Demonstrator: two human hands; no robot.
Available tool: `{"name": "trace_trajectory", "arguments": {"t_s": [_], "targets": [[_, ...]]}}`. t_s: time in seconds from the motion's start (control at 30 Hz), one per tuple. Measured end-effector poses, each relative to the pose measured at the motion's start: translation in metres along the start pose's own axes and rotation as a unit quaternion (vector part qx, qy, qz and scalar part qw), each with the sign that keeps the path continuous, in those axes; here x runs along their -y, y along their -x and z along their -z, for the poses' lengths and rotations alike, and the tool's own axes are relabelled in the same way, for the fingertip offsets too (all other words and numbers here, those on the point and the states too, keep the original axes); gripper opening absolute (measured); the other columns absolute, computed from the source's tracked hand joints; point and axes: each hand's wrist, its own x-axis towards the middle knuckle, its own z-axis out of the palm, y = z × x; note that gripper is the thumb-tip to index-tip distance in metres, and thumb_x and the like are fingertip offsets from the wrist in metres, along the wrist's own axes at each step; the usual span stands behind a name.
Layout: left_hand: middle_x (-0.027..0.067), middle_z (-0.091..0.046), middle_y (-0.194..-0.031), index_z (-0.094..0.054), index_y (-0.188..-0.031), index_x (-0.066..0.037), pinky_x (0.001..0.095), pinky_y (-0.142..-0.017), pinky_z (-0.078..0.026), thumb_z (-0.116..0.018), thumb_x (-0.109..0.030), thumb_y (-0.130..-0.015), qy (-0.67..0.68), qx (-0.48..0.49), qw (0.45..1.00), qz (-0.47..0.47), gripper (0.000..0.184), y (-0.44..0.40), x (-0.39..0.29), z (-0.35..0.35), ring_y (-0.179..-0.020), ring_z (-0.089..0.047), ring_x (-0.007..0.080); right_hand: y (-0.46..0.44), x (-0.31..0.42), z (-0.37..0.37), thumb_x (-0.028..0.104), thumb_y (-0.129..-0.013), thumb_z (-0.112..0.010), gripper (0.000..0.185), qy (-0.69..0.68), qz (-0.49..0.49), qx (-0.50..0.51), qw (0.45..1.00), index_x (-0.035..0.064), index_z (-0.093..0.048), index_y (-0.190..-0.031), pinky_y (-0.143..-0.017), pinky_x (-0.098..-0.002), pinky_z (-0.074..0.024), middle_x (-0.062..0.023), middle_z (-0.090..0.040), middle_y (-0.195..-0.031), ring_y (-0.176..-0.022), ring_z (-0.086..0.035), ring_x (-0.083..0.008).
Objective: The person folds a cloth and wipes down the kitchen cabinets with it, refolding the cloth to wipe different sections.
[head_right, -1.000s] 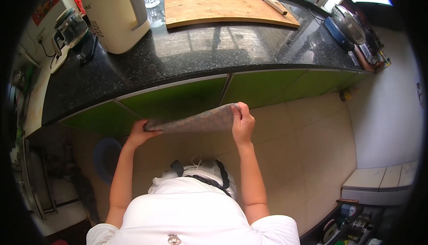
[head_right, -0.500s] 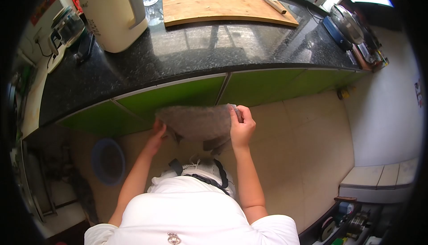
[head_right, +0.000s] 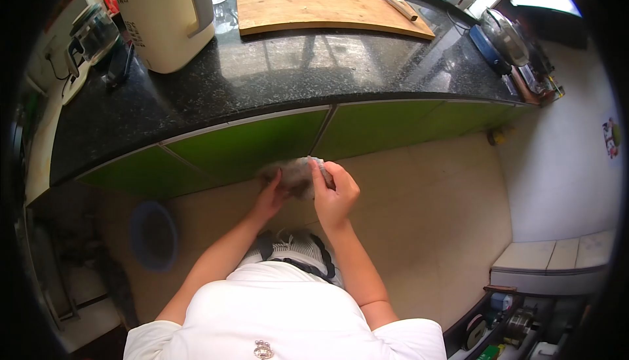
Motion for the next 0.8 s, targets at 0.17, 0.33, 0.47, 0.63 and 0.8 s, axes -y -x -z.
{"name": "trace_trajectory", "arguments": {"t_s": [0.17, 0.33, 0.47, 0.63, 0.8], "targets": [[0.0035, -0.055, -0.118, -0.050, -0.121, -0.015, 0.0389, -0.087, -0.045, -0.069, -0.030, -0.081, -0.003, 0.008, 0.997, 0.083, 0.047, 0.015, -0.037, 0.007, -0.107, -0.053, 0.0196, -0.014, -0.013, 0.008, 0.008, -0.077, -0.072, 0.017, 0.009, -0.063, 0.008, 0.998, 0.0028, -0.056, -0.075, -0.044, -0.0197, -0.0285, 0.0021, -0.040, -0.055, -0.049, -0.033, -0.0052], [0.0059, -0.059, -0.111, -0.052, -0.120, -0.010, 0.0333, -0.085, -0.046, -0.071, -0.029, -0.078, -0.006, -0.012, 0.992, 0.124, 0.050, 0.062, -0.082, 0.014, -0.104, -0.054, 0.0172, -0.011, -0.020, 0.001, 0.017, -0.085, -0.066, 0.019, 0.028, -0.109, 0.026, 0.993, 0.0032, -0.054, -0.079, -0.044, -0.0209, -0.0297, 0.0016, -0.039, -0.055, -0.049, -0.033, -0.0066], [0.0067, -0.059, -0.105, -0.035, -0.137, -0.008, 0.0285, -0.076, -0.046, -0.077, -0.028, -0.071, -0.232, -0.005, 0.965, 0.120, 0.081, 0.080, -0.080, 0.032, -0.093, -0.056, 0.0150, -0.010, -0.019, -0.004, 0.019, -0.086, -0.064, 0.020, 0.030, -0.124, 0.042, 0.991, 0.0039, -0.053, -0.080, -0.045, -0.0209, -0.0301, 0.0021, -0.041, -0.056, -0.050, -0.034, -0.0059], [0.0058, -0.059, -0.089, -0.024, -0.142, -0.015, 0.0258, -0.064, -0.045, -0.082, -0.020, -0.064, -0.450, -0.016, 0.893, -0.026, 0.097, 0.088, -0.099, 0.020, -0.073, -0.055, 0.0120, -0.018, -0.041, 0.007, 0.018, -0.087, -0.063, 0.020, -0.029, -0.208, 0.062, 0.976, 0.0029, -0.050, -0.085, -0.049, -0.0200, -0.0296, 0.0042, -0.041, -0.059, -0.053, -0.033, -0.0054], [0.0081, -0.062, -0.088, -0.044, -0.131, -0.019, 0.0313, -0.069, -0.046, -0.079, -0.014, -0.064, -0.610, -0.077, 0.770, -0.169, 0.075, 0.103, -0.139, 0.021, -0.074, -0.056, 0.0167, -0.009, -0.076, 0.019, 0.001, -0.081, -0.060, 0.041, -0.152, -0.447, 0.121, 0.873, -0.0005, -0.043, -0.118, -0.080, -0.0236, -0.0377, -0.0006, -0.048, -0.081, -0.081, -0.046, -0.0100]]}}
